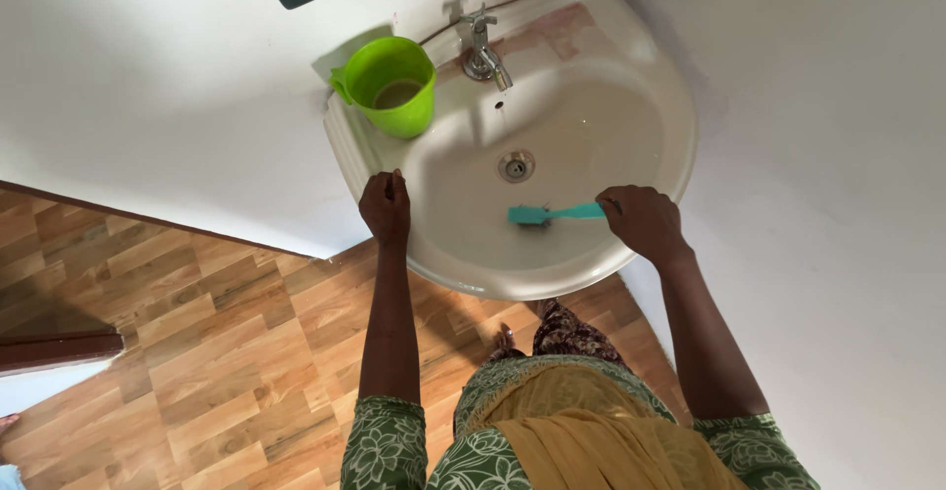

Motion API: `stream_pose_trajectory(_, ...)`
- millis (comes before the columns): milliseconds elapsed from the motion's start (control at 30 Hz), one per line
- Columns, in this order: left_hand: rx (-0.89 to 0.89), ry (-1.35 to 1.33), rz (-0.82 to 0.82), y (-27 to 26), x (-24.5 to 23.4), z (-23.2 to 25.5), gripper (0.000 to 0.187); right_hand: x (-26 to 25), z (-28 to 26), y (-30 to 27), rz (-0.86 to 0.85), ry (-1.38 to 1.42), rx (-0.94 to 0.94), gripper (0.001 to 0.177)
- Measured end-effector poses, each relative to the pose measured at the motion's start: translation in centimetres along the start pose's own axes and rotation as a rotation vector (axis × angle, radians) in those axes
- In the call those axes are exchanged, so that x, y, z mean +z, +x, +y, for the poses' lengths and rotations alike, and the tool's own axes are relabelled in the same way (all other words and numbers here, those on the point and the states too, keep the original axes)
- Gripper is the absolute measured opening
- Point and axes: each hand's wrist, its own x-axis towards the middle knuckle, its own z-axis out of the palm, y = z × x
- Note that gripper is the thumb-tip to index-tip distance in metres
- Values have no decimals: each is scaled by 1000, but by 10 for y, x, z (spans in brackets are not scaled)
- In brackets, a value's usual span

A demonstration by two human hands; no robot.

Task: The person scrubs the interior of a white bathroom sink using a teal brush. They repeatedly pour water from a green plastic cup onto the brush and sink surface to aid in cleaning. The person focuses on scrubbing the basin and the area around the drain.

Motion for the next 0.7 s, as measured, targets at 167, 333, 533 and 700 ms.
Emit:
stream_pose_trajectory(167, 82, -18, 16, -1, 1, -5, 27, 13, 4, 6, -45, 67, 3, 24)
stream_pose_trajectory(333, 24, 82, 62, 10, 12, 2, 26, 49, 26, 21, -212, 360, 39, 23)
stream_pose_trajectory(533, -531, -504, 88, 77, 31, 21, 59, 103, 46, 44, -265, 528, -6, 24)
stream_pose_trajectory(700, -810, -609, 20, 121, 43, 15, 84, 118, 24, 43, -277, 517, 46, 33)
